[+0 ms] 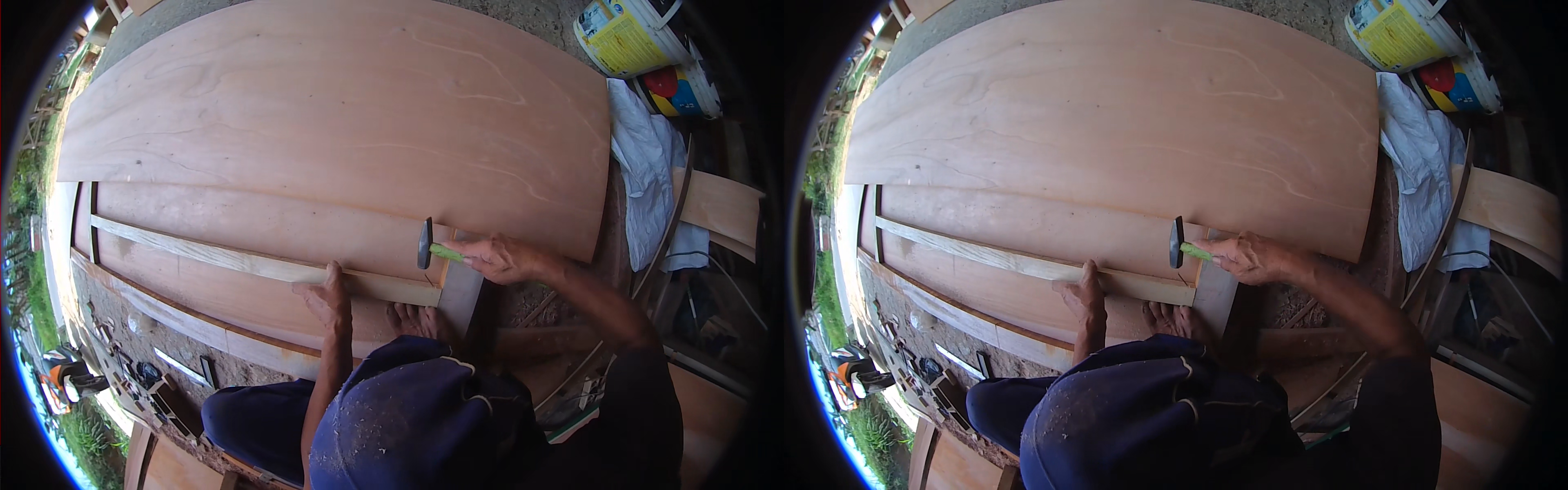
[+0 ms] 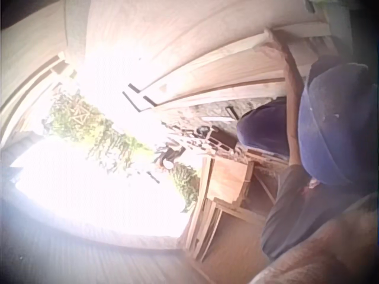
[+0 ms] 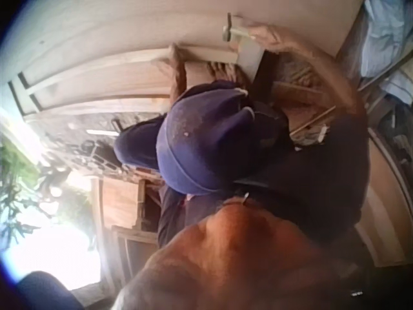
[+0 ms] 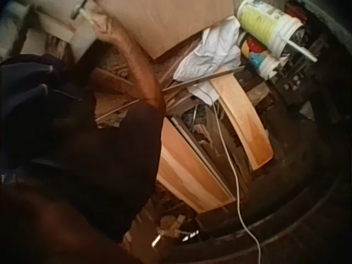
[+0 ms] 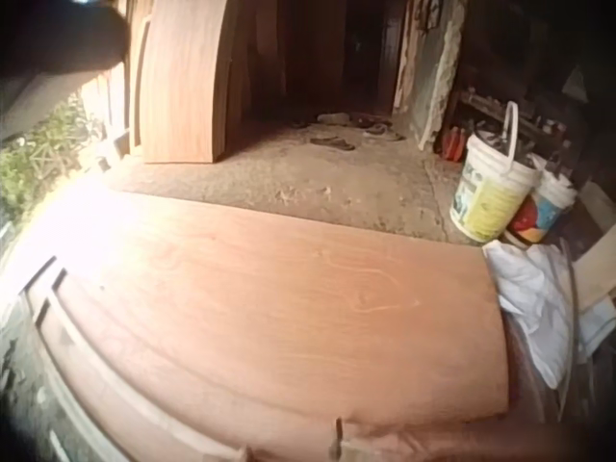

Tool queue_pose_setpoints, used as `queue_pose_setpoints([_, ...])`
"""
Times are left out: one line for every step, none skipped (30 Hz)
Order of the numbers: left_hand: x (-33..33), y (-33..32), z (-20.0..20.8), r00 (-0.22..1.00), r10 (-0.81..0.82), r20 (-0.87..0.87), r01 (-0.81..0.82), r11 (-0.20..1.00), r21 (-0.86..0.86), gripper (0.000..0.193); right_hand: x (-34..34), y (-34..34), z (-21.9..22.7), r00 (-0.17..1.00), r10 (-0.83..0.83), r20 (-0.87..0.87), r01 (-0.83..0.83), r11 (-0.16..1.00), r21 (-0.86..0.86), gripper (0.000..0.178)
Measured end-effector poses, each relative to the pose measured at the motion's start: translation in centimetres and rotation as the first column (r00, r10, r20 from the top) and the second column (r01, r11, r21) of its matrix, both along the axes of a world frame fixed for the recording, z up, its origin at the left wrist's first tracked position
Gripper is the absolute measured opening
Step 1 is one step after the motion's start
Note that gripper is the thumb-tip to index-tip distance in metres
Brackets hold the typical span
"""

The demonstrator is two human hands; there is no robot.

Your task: The person hammers nails into wooden strips attached to a large plywood sheet to assemble a frame. They work on the floor, positioning the strips and securing them with a hammer. The person also handles a smaller plywood piece and a bag of nails.

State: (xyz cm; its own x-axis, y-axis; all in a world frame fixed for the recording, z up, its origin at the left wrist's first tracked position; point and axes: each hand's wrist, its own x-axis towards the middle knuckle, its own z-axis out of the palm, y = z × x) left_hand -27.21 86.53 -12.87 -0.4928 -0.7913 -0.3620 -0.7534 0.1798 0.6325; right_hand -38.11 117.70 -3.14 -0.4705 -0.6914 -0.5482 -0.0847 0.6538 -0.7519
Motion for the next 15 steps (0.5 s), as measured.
queue_pose_setpoints([0.1,-0.2,-0.4,1.0,0.003,-0.02,-0.003,1.0,-0.004,0.079,-1.1,0.0,-0.5,0.991,0.107,-0.084,-0.113,0.991,-0.07,0.048])
queue_pose_setpoints([0.2,-0.2,-0.4,1.0,0.006,-0.001,-0.006,1.0,-0.005,0.079,-2.5,-1.1,0.3,0.99,0.14,-0.033,-0.139,0.99,0.035,0.049])
queue_pose_setpoints([-0.2,0.1,-0.1,1.0,0.003,0.014,-0.003,1.0,0.006,0.078,-3.5,-1.6,0.8,0.98,0.176,-0.089,-0.171,0.984,0.056,0.048])
queue_pose_setpoints([-0.3,0.3,0.1,1.0,-0.002,0.031,0.002,1.0,0.007,0.078,-4.4,-2.0,0.8,0.967,0.21,-0.143,-0.202,0.977,0.07,0.047])
queue_pose_setpoints([-0.2,0.3,0.2,1.0,0.008,0.012,-0.008,0.999,0.032,0.078,-5.2,-2.0,0.7,0.949,0.245,-0.199,-0.231,0.969,0.09,0.046])
queue_pose_setpoints([-0.3,0.5,0.1,1.0,0.017,-0.015,-0.016,0.998,0.064,0.077,-5.7,-2.2,0.0,0.927,0.305,-0.219,-0.3,0.952,0.055,0.046])
queue_pose_setpoints([-0.5,0.7,0.0,0.999,0.026,-0.04,-0.022,0.995,0.099,0.077,-6.0,-1.8,-0.4,0.905,0.388,-0.177,-0.375,0.921,0.103,0.046])
queue_pose_setpoints([-0.5,0.3,-0.5,0.998,0.028,-0.056,-0.023,0.995,0.093,0.077,-6.7,-2.9,-0.1,0.871,0.473,-0.135,-0.457,0.879,0.135,0.046])
queue_pose_setpoints([0.0,-0.3,-1.0,0.997,0.039,-0.065,-0.034,0.996,0.084,0.077,-7.0,-4.1,0.2,0.824,0.56,-0.086,-0.544,0.825,0.157,0.046])
queue_pose_setpoints([0.4,-0.9,-1.5,0.996,0.05,-0.074,-0.045,0.996,0.076,0.077,-7.2,-4.9,0.7,0.892,0.437,-0.116,-0.421,0.896,0.141,0.046])
queue_pose_setpoints([0.5,-0.6,-1.2,0.998,0.054,-0.037,-0.051,0.995,0.086,0.076,-7.2,-5.2,1.1,0.944,0.302,-0.133,-0.286,0.95,0.126,0.047])
queue_pose_setpoints([0.0,0.0,-0.6,0.999,0.05,-0.004,-0.05,0.994,0.1,0.076,-7.0,-4.9,1.3,0.977,0.153,-0.151,-0.137,0.984,0.116,0.047])
queue_pose_setpoints([-0.4,0.5,0.0,0.999,0.046,0.028,-0.049,0.992,0.114,0.076,-6.4,-4.3,1.0,0.946,0.288,-0.152,-0.263,0.951,0.164,0.046])
queue_pose_setpoints([-0.2,0.4,-0.3,0.999,0.047,-0.019,-0.045,0.994,0.104,0.075,-5.5,-4.0,0.8,0.895,0.418,-0.156,-0.384,0.9,0.207,0.046])
queue_pose_setpoints([0.1,0.0,-0.9,0.996,0.051,-0.07,-0.044,0.995,0.093,0.075,-5.2,-4.1,0.8,0.825,0.543,-0.157,-0.498,0.83,0.253,0.045])
